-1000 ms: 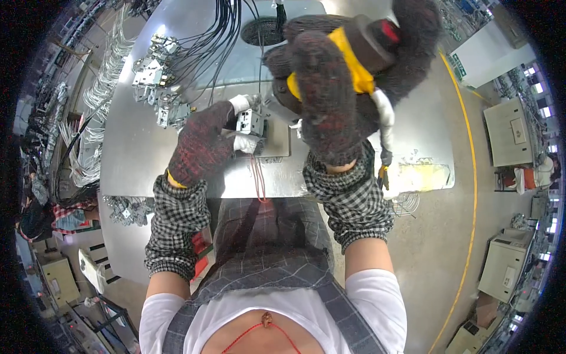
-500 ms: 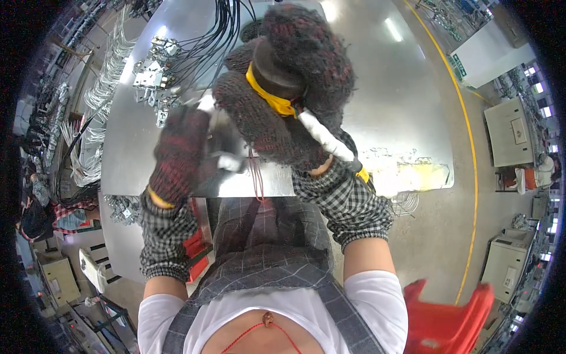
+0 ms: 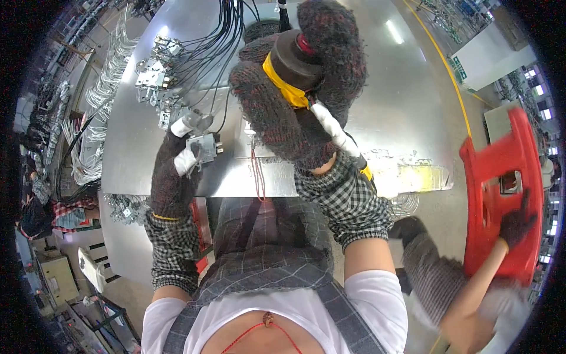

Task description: The person assembles electronic components by securing them with screws using an electric screwdriver.

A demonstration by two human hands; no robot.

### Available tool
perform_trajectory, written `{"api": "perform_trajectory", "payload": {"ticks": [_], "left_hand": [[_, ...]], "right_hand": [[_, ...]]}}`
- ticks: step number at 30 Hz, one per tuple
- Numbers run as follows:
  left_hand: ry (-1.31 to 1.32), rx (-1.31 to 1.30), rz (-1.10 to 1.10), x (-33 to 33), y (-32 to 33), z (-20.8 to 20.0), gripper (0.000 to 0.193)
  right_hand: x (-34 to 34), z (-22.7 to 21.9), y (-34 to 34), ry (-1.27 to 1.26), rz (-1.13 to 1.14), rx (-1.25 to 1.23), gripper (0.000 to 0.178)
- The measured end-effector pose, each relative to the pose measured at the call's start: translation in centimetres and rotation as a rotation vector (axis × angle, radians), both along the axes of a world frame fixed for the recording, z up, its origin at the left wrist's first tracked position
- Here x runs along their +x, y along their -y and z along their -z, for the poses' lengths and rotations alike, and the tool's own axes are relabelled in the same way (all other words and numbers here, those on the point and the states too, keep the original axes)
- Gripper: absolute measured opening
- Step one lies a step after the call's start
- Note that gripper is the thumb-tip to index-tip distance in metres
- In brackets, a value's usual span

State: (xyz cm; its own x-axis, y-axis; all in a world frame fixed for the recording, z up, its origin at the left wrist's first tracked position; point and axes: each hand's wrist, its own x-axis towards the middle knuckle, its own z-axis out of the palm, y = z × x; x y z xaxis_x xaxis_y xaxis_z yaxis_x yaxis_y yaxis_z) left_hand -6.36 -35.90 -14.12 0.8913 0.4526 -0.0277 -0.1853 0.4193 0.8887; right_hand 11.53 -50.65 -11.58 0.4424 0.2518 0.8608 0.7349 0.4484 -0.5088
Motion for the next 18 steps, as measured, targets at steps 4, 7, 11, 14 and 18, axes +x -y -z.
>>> {"api": "perform_trajectory", "payload": {"ticks": [4, 7, 11, 14, 18], "left_hand": [[0.155, -0.29, -0.159, 0.2, 1.6, 2.5, 0.06], [0.19, -0.125, -0.252, 0.8, 3.0, 2.2, 0.06], [0.113, 1.104, -0.206, 1.8, 0.8, 2.4, 0.064], [-0.006, 1.197, 0.007, 1.9, -0.7, 1.7, 0.065], [0.002, 1.142, 0.051, 2.1, -0.3, 0.2, 0.064]], "right_hand": [[-0.9, -0.2, 0.5, -0.066, 0.049, 0.002, 0.061], [-0.8, -0.3, -0.3, -0.112, 0.088, -0.003, 0.063], [-1.4, -0.6, 0.0, -0.171, 0.143, -0.006, 0.065], [-1.7, -1.0, -0.3, -0.216, 0.174, -0.006, 0.066], [-0.4, -1.7, 1.1, -0.326, 0.007, 0.105, 0.059]]}}
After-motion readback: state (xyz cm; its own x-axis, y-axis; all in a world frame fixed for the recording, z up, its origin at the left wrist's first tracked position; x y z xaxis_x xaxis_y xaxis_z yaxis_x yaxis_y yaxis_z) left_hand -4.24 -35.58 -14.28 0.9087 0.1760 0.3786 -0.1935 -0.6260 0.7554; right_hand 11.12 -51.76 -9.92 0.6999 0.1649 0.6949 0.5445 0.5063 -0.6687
